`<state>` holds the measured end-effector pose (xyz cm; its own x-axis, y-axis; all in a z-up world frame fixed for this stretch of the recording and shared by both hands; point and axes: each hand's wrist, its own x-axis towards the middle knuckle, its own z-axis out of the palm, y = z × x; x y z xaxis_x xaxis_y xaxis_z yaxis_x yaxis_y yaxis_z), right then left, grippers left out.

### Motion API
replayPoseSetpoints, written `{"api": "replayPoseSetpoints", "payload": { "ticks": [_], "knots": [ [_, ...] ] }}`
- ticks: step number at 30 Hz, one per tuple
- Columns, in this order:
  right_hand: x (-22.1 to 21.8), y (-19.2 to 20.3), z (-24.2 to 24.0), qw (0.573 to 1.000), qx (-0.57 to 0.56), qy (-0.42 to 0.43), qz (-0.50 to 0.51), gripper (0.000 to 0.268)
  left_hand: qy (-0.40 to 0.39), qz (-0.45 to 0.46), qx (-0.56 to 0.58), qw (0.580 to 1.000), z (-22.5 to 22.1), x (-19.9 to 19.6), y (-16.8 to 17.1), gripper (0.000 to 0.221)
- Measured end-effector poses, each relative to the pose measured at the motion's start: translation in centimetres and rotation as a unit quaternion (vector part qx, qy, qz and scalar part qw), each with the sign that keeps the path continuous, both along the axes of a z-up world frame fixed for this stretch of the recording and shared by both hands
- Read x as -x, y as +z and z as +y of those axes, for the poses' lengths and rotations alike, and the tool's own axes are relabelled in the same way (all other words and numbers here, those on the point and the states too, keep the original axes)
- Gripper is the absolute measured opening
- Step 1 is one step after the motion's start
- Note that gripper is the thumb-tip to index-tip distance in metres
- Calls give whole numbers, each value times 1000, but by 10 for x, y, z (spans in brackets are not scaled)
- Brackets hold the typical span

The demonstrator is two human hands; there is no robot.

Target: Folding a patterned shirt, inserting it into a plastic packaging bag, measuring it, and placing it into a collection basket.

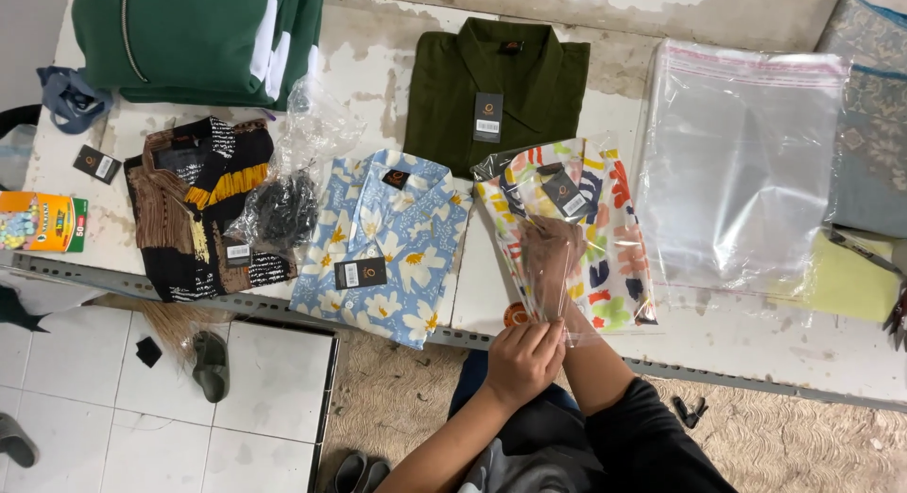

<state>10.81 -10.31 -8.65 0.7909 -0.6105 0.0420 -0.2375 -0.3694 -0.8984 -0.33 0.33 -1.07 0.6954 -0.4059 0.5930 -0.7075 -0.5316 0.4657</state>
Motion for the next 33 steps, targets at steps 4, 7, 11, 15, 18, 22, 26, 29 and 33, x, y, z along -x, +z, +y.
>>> {"api": "replayPoseSetpoints", "payload": {
  "ticks": [4,7,11,15,18,22,26,29,33],
  "knots": [
    [-8,-27,4,989,-145,-30,-27,12,9,11,-3,1000,1,3,-13,21],
    [-9,-11,3,946,284,-2,153,32,5,13,-4,1000,2,2,-4,21],
    [-10,-47,-7,962,238,-28,134,22,8,8,0,1000,0,3,-3,18],
    [-10,-61,-13,965,241,-59,88,22,18,2,7,1000,1,2,1,16],
    [-4,-32,-12,958,274,-11,86,36,14,6,6,1000,2,3,-1,15],
    [20,-24,-24,924,369,95,11,39,-35,44,49,997,10,-5,15,46],
    [25,-76,-39,925,369,92,21,32,-79,32,41,996,16,-53,-64,48],
    [28,-84,-42,915,388,100,45,27,-53,53,-75,994,12,-132,-53,32],
    [25,-63,-35,926,360,99,58,26,-81,-80,-238,964,-6,-210,-44,30]
  ]
}}
